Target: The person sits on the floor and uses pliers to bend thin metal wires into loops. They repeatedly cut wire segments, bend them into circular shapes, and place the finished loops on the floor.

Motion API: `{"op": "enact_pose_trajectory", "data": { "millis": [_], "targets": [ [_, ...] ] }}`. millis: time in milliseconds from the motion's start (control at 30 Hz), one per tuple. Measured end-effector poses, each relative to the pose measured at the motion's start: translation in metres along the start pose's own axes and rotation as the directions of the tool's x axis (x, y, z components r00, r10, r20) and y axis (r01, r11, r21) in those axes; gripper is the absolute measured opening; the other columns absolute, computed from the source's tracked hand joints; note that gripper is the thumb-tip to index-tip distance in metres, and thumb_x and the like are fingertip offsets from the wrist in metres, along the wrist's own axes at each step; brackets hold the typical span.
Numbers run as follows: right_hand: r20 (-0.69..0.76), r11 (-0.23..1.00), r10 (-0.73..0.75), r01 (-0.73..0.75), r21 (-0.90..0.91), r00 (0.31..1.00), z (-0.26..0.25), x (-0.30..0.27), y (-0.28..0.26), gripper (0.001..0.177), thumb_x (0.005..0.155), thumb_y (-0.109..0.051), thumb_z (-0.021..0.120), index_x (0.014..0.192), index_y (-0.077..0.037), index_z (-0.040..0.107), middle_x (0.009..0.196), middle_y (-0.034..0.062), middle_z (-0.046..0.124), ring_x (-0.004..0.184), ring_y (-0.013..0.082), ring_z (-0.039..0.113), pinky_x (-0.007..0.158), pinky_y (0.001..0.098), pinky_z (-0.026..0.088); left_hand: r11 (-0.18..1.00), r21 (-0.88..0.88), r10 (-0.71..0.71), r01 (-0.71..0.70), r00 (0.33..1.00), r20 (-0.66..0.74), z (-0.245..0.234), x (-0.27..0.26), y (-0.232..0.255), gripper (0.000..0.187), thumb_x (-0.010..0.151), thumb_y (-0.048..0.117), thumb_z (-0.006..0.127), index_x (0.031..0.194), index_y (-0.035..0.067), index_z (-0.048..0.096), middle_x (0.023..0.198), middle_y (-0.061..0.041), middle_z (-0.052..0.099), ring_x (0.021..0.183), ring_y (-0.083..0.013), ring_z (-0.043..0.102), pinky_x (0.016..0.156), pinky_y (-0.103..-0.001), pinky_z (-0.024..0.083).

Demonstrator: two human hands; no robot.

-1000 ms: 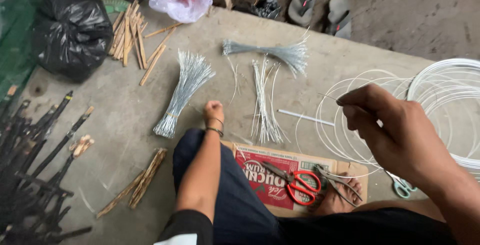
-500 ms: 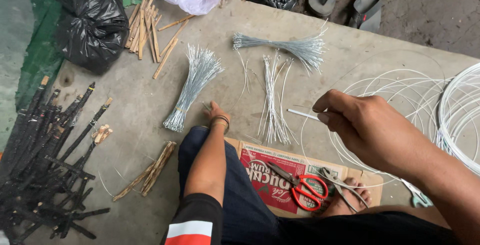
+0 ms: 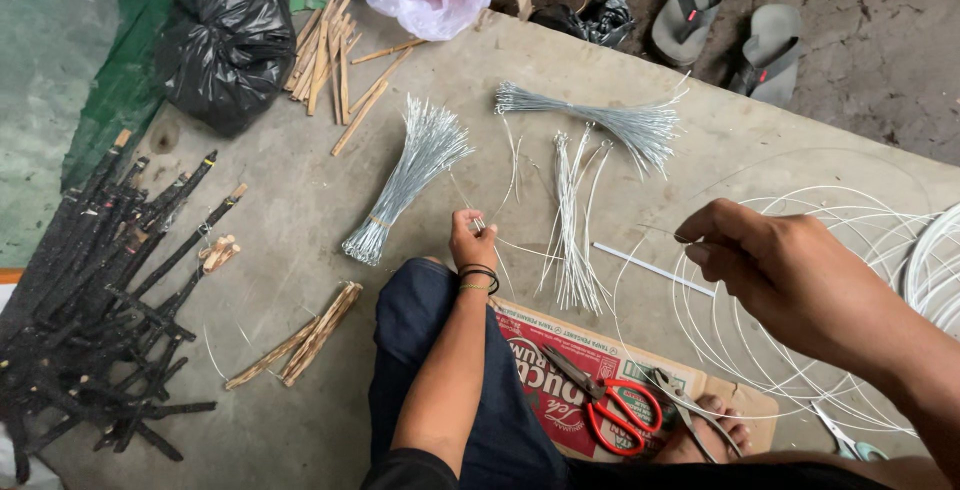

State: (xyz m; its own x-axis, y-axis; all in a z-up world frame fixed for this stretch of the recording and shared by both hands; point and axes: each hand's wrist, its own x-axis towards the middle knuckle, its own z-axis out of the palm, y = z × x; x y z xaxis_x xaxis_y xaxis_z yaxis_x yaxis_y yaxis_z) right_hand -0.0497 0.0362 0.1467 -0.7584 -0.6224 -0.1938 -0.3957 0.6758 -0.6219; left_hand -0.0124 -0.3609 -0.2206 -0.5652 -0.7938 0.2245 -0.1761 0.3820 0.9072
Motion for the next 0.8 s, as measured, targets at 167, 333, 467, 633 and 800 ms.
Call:
{"op": "enact_pose_trajectory", "data": {
  "millis": [167,333,467,633,800],
  "targets": [
    [0.072,0.992,0.112,-0.107,-0.073,0.991,0.001,-0.004,-0.011,0.023,0.098,-0.027,0.067,0.117,-0.014,0.067,0.075,0.0078,0.072,0.065,0.0229,0.069,0.064,0.0371,0.056,0.995,-0.098,0.020,-0.027,0.997,-0.069,0.001,0.010,-0.028,0.046,0.076,-0.001,0.084,0.109,0.005,0.053,0.103,-0.012,0.071,0.083,-0.0185,0.070,0.075,-0.033,0.059],
    [-0.008,1.000,0.027,-0.027,0.014,1.000,0.005,-0.009,-0.014,0.024,0.093,-0.026,0.068,0.113,-0.013,0.068,0.075,0.0079,0.076,0.066,0.0225,0.070,0.062,0.0373,0.056,0.757,-0.505,-0.446,0.415,0.893,0.066,0.000,0.024,-0.039,0.050,0.079,-0.004,0.071,0.117,0.011,0.043,0.096,-0.008,0.068,0.076,-0.0176,0.064,0.062,-0.038,0.055],
    [-0.006,0.999,0.042,-0.043,-0.031,0.999,0.005,-0.007,-0.022,0.023,0.094,-0.026,0.069,0.114,-0.014,0.068,0.076,0.0083,0.078,0.067,0.0234,0.071,0.063,0.0380,0.056,0.597,-0.694,-0.432,0.403,0.890,0.145,-0.030,0.036,-0.019,0.031,0.086,0.000,0.067,0.113,0.011,0.059,0.091,-0.006,0.064,0.071,-0.0152,0.056,0.063,-0.035,0.053],
    [-0.007,0.993,-0.120,0.120,0.001,0.993,0.009,0.004,-0.044,0.021,0.094,-0.020,0.064,0.113,-0.011,0.066,0.076,0.0084,0.077,0.068,0.0239,0.074,0.063,0.0386,0.056,0.330,-0.879,-0.480,0.344,0.863,0.158,-0.111,0.059,-0.017,0.009,0.098,0.022,0.064,0.101,0.014,0.063,0.081,0.001,0.051,0.071,-0.0116,0.053,0.069,-0.038,0.057],
    [-0.044,0.946,-0.323,0.324,0.029,0.946,0.013,0.009,-0.071,0.021,0.092,-0.017,0.064,0.111,-0.008,0.066,0.078,0.0101,0.077,0.069,0.0273,0.076,0.061,0.0395,0.057,0.452,-0.845,-0.476,0.287,0.878,0.043,-0.128,0.042,-0.062,0.032,0.105,0.025,0.073,0.087,0.015,0.048,0.071,0.000,0.042,0.057,-0.0135,0.042,0.053,-0.033,0.040]
  ]
}}
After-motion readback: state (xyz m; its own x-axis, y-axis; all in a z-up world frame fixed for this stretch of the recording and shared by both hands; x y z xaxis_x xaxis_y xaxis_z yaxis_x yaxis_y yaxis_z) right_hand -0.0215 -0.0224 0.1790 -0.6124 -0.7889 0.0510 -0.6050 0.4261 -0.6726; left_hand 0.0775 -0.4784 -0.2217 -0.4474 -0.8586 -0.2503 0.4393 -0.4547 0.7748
